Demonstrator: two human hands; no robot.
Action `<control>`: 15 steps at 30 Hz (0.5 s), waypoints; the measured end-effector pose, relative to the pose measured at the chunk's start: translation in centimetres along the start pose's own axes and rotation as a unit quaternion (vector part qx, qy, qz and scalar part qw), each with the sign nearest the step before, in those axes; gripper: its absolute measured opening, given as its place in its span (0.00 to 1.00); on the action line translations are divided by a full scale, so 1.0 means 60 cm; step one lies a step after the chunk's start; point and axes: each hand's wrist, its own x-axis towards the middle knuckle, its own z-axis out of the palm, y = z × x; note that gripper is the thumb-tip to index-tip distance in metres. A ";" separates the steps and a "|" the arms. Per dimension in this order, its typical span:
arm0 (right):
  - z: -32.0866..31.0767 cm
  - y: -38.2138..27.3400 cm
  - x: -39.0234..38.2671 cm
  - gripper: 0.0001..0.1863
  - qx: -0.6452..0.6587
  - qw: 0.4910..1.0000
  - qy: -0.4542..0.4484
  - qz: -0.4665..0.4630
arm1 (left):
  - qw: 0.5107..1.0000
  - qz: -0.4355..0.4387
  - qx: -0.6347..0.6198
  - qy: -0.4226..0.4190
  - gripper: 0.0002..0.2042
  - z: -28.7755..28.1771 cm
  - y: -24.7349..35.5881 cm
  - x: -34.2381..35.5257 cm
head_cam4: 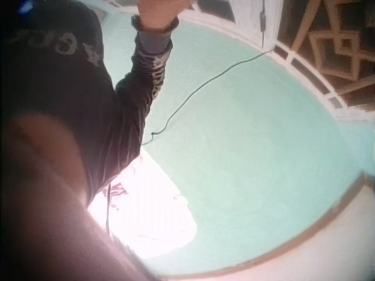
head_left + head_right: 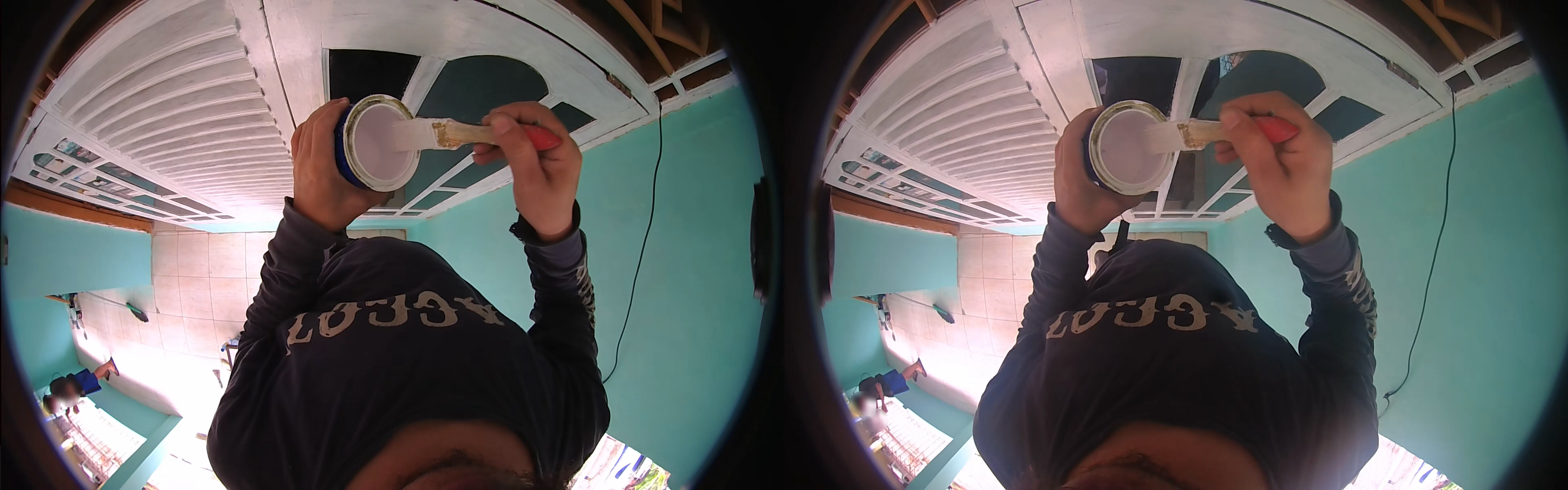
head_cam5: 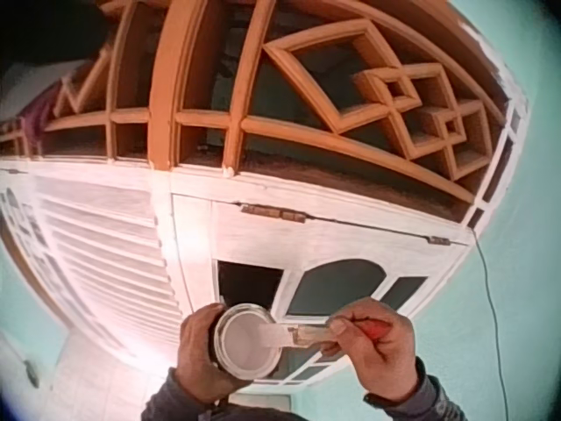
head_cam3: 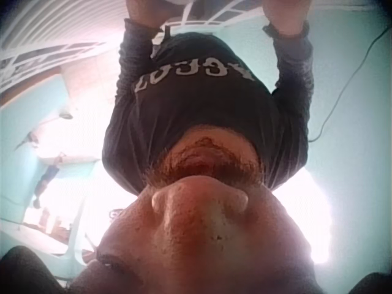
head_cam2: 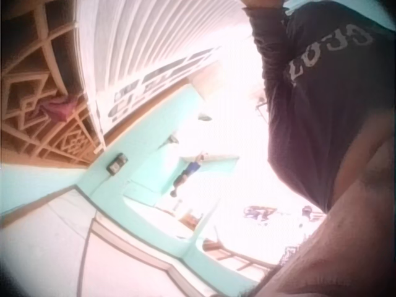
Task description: The person paints a wooden lattice structure above a window using a paintbrush and a small paint can. They repeatedly dip the brush into the can and apply white paint to the wooden frame, working along the top edge and into the geometric patterns.
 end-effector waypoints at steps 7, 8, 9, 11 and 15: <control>-0.034 -0.018 -0.013 0.10 0.049 0.998 0.035 -0.007 | 0.999 -0.036 -0.011 0.004 0.56 -0.005 -0.001 0.001; -0.036 -0.017 -0.018 0.09 0.066 0.997 0.024 -0.013 | 0.999 -0.039 -0.019 -0.001 0.56 -0.003 -0.001 0.003; -0.037 -0.012 -0.025 0.09 0.082 0.996 0.014 -0.018 | 0.999 -0.043 -0.026 -0.006 0.56 -0.001 -0.001 0.004; -0.037 -0.004 -0.034 0.08 0.116 0.993 -0.010 -0.022 | 0.998 -0.045 -0.047 -0.014 0.55 0.000 0.006 0.012; -0.055 0.034 -0.046 0.11 0.015 0.993 -0.067 -0.096 | 0.996 -0.037 -0.077 -0.023 0.53 0.002 0.025 0.029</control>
